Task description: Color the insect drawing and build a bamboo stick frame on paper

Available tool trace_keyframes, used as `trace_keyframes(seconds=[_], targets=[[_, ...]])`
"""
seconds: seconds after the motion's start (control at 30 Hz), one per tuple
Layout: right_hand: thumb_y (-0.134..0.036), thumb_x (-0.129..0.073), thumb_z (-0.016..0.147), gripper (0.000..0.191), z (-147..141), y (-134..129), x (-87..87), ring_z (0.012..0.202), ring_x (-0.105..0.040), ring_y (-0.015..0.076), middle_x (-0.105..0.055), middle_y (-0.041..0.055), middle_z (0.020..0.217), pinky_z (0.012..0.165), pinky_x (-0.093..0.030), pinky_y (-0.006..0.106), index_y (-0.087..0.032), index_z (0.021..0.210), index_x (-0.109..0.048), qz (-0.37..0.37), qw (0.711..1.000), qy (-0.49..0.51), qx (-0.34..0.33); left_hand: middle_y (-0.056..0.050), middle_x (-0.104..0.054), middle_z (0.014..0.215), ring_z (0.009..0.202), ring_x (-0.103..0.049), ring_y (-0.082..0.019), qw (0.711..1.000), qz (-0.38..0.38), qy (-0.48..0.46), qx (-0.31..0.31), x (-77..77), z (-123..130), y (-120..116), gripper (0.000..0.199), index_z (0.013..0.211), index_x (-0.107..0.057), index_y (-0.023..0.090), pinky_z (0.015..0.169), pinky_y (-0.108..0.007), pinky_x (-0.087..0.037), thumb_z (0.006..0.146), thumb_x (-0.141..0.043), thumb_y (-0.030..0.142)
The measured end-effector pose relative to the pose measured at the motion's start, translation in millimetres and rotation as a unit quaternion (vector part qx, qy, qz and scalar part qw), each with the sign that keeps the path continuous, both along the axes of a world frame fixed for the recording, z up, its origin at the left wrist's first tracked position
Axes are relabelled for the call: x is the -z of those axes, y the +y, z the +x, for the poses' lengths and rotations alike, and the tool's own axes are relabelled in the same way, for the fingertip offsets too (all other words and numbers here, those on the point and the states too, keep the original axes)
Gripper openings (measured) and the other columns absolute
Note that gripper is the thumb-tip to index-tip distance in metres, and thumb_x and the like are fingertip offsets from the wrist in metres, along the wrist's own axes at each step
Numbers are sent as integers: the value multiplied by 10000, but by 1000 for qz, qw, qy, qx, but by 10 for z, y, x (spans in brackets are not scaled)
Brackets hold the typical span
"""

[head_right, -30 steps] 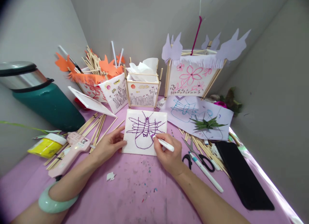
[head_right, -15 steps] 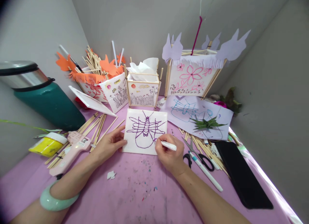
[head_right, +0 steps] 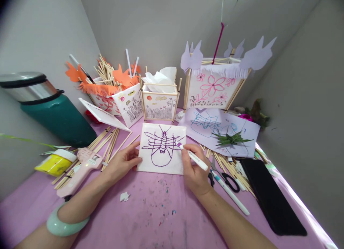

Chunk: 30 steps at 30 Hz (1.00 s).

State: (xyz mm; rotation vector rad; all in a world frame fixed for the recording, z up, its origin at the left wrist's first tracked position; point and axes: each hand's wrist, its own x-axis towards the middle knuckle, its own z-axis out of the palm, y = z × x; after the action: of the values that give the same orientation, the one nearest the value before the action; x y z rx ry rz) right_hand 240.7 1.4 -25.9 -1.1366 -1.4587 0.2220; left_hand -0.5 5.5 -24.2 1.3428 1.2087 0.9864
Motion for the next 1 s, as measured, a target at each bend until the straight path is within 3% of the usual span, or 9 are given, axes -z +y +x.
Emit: trace_keyframes(seconds=[0.13, 0.3, 0.57, 0.77, 1.0], targets=[[-281, -532, 871, 246, 10, 78, -4, 972, -588, 204, -610, 64, 1058, 874, -460, 391, -216, 1103, -582, -9, 998, 42, 38, 35, -538, 778, 586, -508, -96, 1000, 2, -6, -2, 55, -19, 21, 633, 1324, -460, 252, 498, -217, -422, 713, -588, 146], [-314, -479, 905, 320, -7, 128, 51, 1075, -570, 216, -585, 77, 1208, 945, -441, 441, -238, 1209, -543, -52, 995, 84, 25, 34, -531, 765, 579, -495, -94, 1000, 0, -6, -1, 47, -16, 10, 625, 1320, -462, 231, 493, -217, -418, 715, -587, 139], [-320, -502, 896, 305, -61, 116, 84, 1063, -585, 219, -615, 71, 1158, 954, -440, 432, -241, 1185, -561, -52, 995, 85, 11, -3, -534, 850, 627, -516, -113, 1000, -1, -23, 18, -58, 20, -14, 601, 1316, -469, 211, 469, -220, -443, 731, -600, 169], [-296, -501, 894, 303, -45, 115, 89, 1097, -553, 211, -589, 62, 1189, 985, -411, 419, -246, 1188, -555, -36, 998, 54, 14, 7, -505, 816, 598, -516, -105, 998, -19, -44, -34, -130, 21, -33, 656, 1382, -373, 154, 456, -218, -449, 796, -601, 343], [-272, -501, 895, 291, -54, 112, 81, 1089, -546, 203, -586, 58, 1168, 989, -403, 409, -244, 1178, -558, -23, 999, 39, 10, -11, -560, 774, 612, -529, -123, 998, -20, -44, -37, -143, 25, -19, 473, 1168, -554, 117, 465, -223, -451, 803, -588, 416]])
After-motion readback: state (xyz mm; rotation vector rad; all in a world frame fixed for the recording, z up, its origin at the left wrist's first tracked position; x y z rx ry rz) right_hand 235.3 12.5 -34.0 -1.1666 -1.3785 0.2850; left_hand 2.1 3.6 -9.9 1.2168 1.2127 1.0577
